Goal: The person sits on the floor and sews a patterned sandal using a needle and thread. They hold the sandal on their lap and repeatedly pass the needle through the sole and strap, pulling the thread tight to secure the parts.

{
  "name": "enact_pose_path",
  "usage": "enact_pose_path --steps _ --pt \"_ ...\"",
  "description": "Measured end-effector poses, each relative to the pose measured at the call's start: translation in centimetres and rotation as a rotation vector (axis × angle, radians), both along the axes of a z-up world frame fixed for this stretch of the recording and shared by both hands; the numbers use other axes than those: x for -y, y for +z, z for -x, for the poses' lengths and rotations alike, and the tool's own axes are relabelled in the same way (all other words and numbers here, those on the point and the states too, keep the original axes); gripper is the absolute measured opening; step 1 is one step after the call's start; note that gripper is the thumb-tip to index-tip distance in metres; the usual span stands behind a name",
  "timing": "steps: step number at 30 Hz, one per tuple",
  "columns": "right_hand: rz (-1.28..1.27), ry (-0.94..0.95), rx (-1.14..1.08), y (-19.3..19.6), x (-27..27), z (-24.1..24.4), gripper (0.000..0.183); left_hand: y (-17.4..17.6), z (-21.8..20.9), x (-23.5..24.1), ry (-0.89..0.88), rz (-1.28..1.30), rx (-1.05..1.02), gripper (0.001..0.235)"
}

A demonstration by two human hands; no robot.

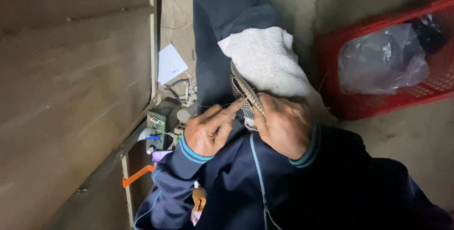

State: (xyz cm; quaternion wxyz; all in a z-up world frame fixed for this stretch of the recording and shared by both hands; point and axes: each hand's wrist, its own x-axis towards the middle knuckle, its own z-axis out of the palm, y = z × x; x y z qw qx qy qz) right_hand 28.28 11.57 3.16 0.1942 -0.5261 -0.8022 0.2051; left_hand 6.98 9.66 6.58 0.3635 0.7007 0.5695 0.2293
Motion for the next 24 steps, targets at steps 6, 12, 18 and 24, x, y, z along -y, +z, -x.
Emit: enact_pose_path --steps 6,12,18,24 --pt "-0.013 0.043 0.004 -0.7 0.2 -0.4 0.031 -0.5 0.2 -1.3 -0.086 -0.074 -0.038 0.034" --pt "-0.042 0.08 0.015 -1.3 -0.7 -0.9 0.033 -0.6 -0.7 -3.2 -0.155 -0.136 -0.099 0.033" --pt "-0.037 0.123 0.087 -1.2 -1.4 -1.1 0.03 -1.9 -1.1 -3.0 -0.103 -0.072 -0.08 0.034" --pt "-0.014 0.145 0.083 -2.2 -1.1 -1.1 0.033 -2.9 -2.5 -3.0 0.031 -0.008 0.116 0.033"
